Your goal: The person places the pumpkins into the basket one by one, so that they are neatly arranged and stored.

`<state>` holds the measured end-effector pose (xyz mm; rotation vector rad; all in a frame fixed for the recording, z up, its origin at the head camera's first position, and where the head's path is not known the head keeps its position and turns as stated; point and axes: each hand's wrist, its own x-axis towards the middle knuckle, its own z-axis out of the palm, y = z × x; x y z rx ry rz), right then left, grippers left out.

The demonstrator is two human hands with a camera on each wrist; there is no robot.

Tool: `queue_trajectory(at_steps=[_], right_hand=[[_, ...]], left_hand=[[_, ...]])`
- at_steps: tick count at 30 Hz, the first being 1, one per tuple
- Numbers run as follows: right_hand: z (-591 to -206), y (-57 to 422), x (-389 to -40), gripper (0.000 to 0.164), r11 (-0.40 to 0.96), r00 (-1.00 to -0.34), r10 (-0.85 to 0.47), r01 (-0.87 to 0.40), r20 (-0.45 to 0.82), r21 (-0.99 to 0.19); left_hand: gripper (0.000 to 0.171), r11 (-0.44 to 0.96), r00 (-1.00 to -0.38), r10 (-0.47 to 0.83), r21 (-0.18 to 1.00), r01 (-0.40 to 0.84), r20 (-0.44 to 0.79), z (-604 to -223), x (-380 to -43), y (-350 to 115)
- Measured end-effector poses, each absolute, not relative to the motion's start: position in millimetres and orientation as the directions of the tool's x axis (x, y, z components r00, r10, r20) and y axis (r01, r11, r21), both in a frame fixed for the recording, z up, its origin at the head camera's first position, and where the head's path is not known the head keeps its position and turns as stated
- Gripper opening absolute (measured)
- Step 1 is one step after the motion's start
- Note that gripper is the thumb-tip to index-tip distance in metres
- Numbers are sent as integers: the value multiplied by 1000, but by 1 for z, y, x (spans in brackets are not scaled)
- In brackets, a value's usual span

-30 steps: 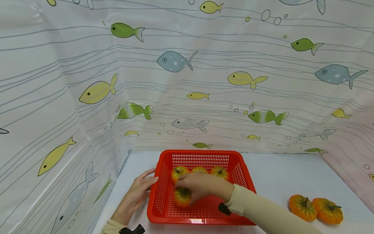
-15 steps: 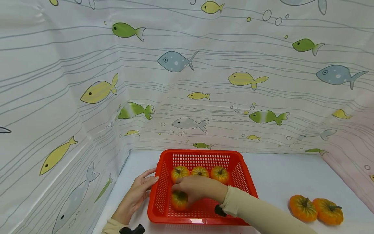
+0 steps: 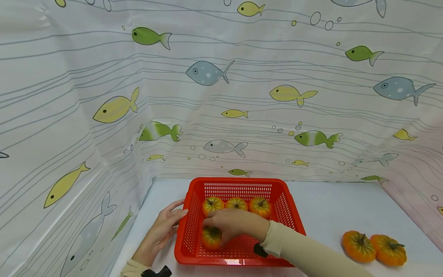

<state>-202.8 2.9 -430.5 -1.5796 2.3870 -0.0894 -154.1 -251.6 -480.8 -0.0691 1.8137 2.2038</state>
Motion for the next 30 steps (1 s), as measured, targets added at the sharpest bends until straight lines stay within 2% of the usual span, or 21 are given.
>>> queue_trajectory(at_steps=[6, 23, 30], right_hand=[[-429, 4, -205, 62, 385, -356, -920, -898, -163, -211], [-415, 12, -209, 64, 420, -397, -908, -871, -137, -257], [-400, 22, -210, 65, 469, -456, -883, -843, -114, -261]], left_hand=[[68, -170, -958, 183, 953, -250, -219, -481, -155, -251], [68, -163, -958, 172, 952, -259, -231, -481, -154, -251], [69, -164, -958, 165, 951, -261, -234, -481, -154, -251]])
